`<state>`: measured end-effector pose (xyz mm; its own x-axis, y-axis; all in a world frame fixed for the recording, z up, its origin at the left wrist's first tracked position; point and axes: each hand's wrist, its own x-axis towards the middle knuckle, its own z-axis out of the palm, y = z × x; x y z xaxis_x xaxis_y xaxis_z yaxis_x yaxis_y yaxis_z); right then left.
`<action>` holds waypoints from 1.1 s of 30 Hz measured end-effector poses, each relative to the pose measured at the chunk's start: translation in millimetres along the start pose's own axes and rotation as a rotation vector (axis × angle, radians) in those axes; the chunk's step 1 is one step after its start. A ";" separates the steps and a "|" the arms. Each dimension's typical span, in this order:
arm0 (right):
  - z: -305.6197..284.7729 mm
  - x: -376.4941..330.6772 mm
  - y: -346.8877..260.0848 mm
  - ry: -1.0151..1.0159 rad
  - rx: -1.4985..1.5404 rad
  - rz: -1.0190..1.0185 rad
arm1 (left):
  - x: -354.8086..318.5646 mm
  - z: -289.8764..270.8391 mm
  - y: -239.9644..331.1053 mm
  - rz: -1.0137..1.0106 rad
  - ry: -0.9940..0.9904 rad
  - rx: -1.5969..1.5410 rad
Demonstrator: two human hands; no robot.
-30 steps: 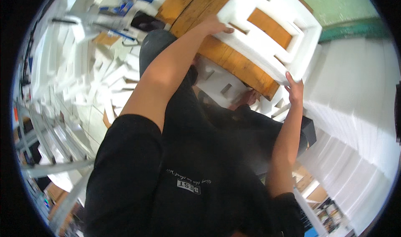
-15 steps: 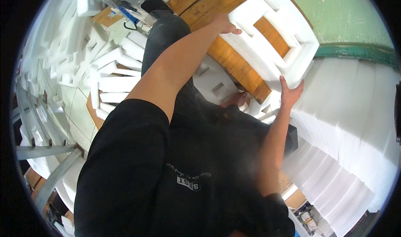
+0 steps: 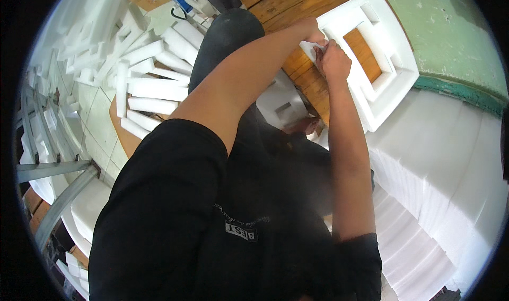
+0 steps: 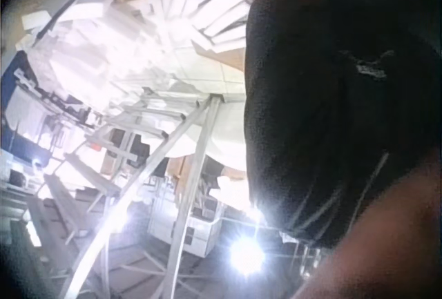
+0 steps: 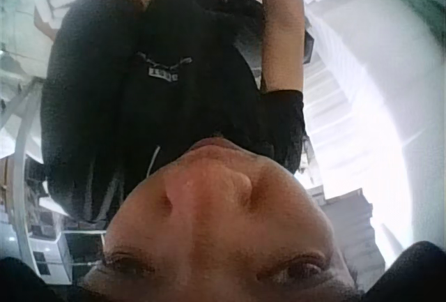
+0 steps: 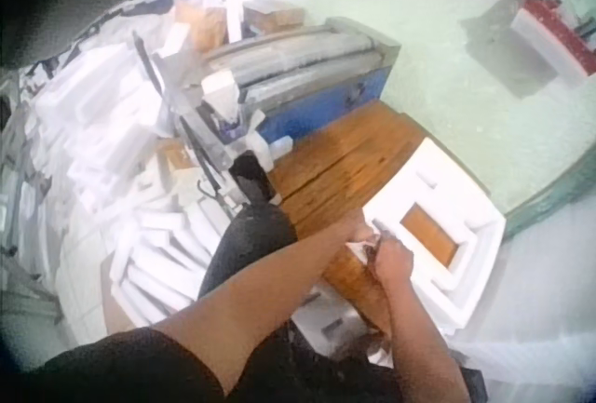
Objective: The person sits on the floor and assembles white foam pieces into rectangular frames by hand. They pick up individual foam strips, fit them into slots on a wooden board, and stack the completed frames.
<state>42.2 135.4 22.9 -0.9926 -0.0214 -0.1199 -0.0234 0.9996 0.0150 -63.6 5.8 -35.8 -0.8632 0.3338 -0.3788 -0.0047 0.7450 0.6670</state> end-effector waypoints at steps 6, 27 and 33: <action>0.2 4.8 1.5 -0.012 0.002 -0.012 | -16.6 -12.5 13.4 -0.018 0.004 -0.006; 42.7 -161.8 232.7 0.349 1.672 0.912 | -28.6 -10.6 8.8 0.178 0.228 -0.278; 46.7 -165.8 214.3 0.392 1.567 0.856 | -25.5 -12.6 10.2 0.218 0.130 -0.230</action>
<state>207.4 353.9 -0.4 -0.6432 0.6738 -0.3637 0.3396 -0.1746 -0.9242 -48.0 -2.4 -11.2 -0.9136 0.3830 -0.1365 0.0857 0.5096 0.8561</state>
